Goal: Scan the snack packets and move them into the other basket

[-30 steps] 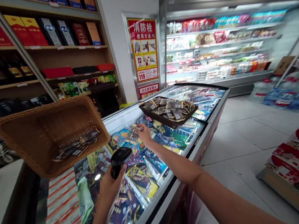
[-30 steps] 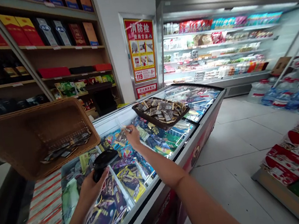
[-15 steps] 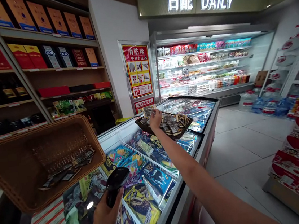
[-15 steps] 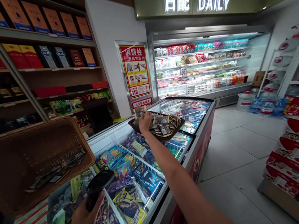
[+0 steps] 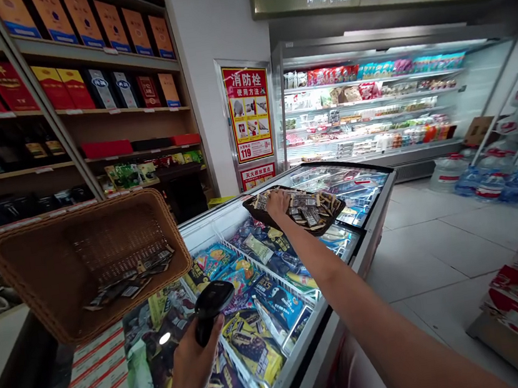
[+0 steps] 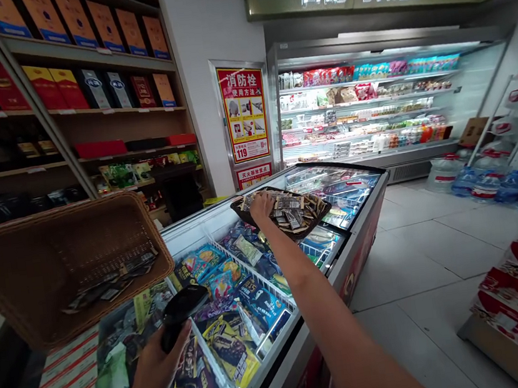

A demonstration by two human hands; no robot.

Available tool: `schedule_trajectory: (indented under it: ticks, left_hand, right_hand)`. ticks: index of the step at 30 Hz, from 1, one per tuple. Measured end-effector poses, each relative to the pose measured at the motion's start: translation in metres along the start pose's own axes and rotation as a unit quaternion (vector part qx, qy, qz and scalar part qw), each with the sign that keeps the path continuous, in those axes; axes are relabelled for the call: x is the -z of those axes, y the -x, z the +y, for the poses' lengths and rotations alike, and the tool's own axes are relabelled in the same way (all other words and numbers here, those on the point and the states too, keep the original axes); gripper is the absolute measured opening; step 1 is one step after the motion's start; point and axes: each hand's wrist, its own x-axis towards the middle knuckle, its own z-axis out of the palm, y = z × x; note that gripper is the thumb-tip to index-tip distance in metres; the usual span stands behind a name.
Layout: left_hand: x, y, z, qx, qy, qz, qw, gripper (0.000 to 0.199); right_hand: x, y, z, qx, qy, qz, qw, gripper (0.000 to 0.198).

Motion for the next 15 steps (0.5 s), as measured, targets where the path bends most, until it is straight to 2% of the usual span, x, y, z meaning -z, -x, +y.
schedule_trajectory:
  ticks: [3, 6, 9, 11, 13, 15]
  left_hand:
    - [0.001, -0.002, -0.001, 0.001, 0.008, -0.004, 1.0, 0.055]
    - [0.003, -0.005, -0.002, 0.017, 0.0, 0.002, 1.0, 0.053]
    - [0.006, -0.005, -0.004, 0.049, -0.019, 0.032, 0.998, 0.052]
    - [0.009, -0.005, -0.006, 0.058, -0.025, 0.083, 0.995, 0.051]
    - [0.014, -0.004, -0.008, 0.068, -0.033, 0.143, 0.987, 0.051]
    - [0.019, -0.003, -0.011, 0.08, -0.018, 0.185, 0.979, 0.055]
  right_hand:
    - [0.003, 0.013, -0.007, 0.024, 0.017, 0.005, 1.0, 0.03]
    - [-0.001, 0.043, -0.024, 0.06, 0.014, 0.0, 0.998, 0.034]
    - [-0.018, 0.092, -0.058, 0.148, -0.021, -0.095, 0.984, 0.033]
    - [-0.034, 0.133, -0.09, 0.232, -0.062, -0.19, 0.952, 0.033]
    - [-0.052, 0.176, -0.129, 0.322, -0.118, -0.28, 0.897, 0.033]
    - [-0.069, 0.212, -0.172, 0.373, -0.163, -0.347, 0.845, 0.033]
